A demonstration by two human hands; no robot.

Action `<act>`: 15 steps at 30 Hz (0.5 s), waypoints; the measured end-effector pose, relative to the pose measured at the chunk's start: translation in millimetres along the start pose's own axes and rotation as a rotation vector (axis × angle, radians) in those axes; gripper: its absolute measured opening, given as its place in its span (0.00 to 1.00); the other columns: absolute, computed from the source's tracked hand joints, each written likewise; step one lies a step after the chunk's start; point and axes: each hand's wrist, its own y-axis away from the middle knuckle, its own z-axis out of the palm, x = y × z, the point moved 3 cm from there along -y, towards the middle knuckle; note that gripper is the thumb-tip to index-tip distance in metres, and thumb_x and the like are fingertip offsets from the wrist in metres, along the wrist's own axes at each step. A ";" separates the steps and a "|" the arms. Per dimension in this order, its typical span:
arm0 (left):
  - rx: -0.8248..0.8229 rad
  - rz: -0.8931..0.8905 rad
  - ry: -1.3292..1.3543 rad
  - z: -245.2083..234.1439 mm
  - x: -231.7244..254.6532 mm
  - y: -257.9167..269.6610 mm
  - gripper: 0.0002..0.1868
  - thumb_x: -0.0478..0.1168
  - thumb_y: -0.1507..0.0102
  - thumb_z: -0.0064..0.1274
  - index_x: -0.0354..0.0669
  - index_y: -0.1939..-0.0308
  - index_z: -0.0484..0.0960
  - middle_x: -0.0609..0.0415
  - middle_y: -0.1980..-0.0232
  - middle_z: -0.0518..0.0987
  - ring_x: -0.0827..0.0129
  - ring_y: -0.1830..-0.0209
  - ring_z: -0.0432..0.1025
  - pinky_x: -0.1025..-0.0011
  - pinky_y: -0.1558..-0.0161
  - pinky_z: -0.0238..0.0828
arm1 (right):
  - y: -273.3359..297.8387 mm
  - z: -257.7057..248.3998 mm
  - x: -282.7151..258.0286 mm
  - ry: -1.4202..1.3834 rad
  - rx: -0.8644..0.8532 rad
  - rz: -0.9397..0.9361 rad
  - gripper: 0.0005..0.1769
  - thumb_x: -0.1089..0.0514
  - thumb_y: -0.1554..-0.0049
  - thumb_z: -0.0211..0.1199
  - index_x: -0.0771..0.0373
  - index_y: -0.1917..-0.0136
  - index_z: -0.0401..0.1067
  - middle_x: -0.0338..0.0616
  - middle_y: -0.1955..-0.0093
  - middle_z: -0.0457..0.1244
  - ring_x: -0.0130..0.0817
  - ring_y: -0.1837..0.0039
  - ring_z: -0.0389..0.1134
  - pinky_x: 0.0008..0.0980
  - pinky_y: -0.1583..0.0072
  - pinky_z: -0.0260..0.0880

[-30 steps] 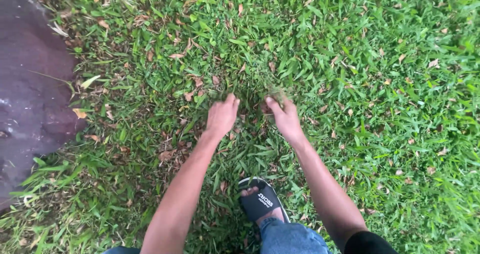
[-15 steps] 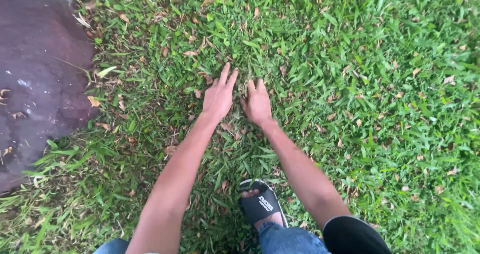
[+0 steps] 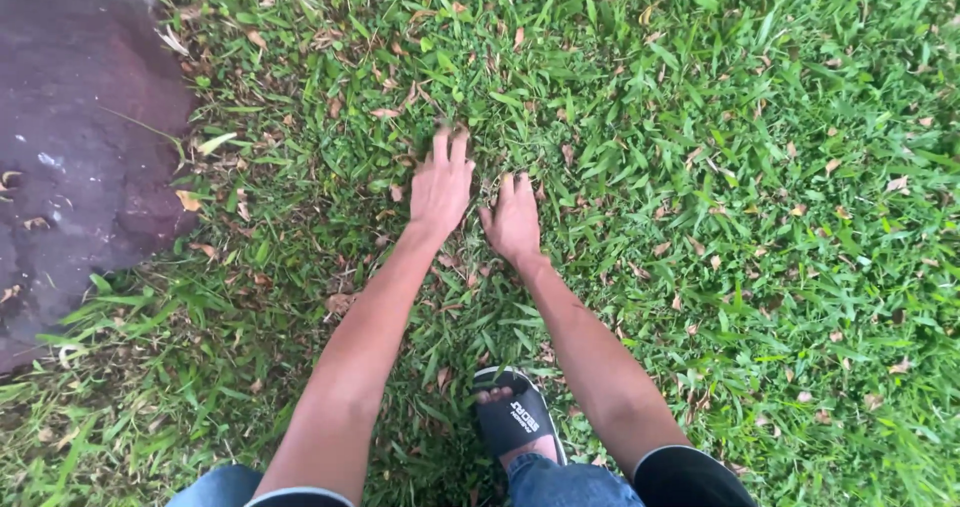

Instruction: Pulling grass and weeds from the ground by hand.

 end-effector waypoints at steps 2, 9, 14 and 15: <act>-0.020 0.005 -0.021 35.8 -22.5 -1.2 0.20 0.40 0.34 0.45 0.34 0.41 0.73 0.33 0.37 0.73 0.52 0.69 0.80 0.59 0.71 0.80 | 6.1 -4.1 -6.4 -0.038 -0.035 0.047 0.43 0.53 0.46 0.70 0.76 0.27 0.53 0.76 0.28 0.50 0.67 0.27 0.55 0.49 0.26 0.56; -0.275 -0.089 -0.043 62.8 -27.1 -13.5 0.15 0.44 0.30 0.43 0.38 0.46 0.76 0.40 0.62 0.85 0.50 0.62 0.81 0.54 0.60 0.78 | 0.2 -0.6 -1.9 -0.009 0.054 -0.013 0.46 0.54 0.50 0.74 0.76 0.29 0.53 0.78 0.30 0.50 0.69 0.30 0.55 0.52 0.29 0.57; -0.236 -0.171 0.126 40.1 -21.7 13.9 0.17 0.49 0.29 0.42 0.40 0.49 0.76 0.41 0.69 0.83 0.48 0.69 0.80 0.53 0.63 0.78 | 4.3 -0.2 -3.2 -0.035 0.028 0.005 0.45 0.55 0.50 0.73 0.73 0.28 0.53 0.75 0.30 0.51 0.67 0.30 0.56 0.51 0.30 0.60; -0.245 -0.195 0.179 36.2 -19.6 14.9 0.17 0.50 0.29 0.41 0.41 0.49 0.75 0.42 0.71 0.83 0.49 0.71 0.80 0.53 0.65 0.77 | 0.5 -0.2 -1.7 -0.026 0.031 0.011 0.45 0.55 0.50 0.73 0.74 0.28 0.53 0.74 0.30 0.52 0.67 0.30 0.57 0.51 0.30 0.60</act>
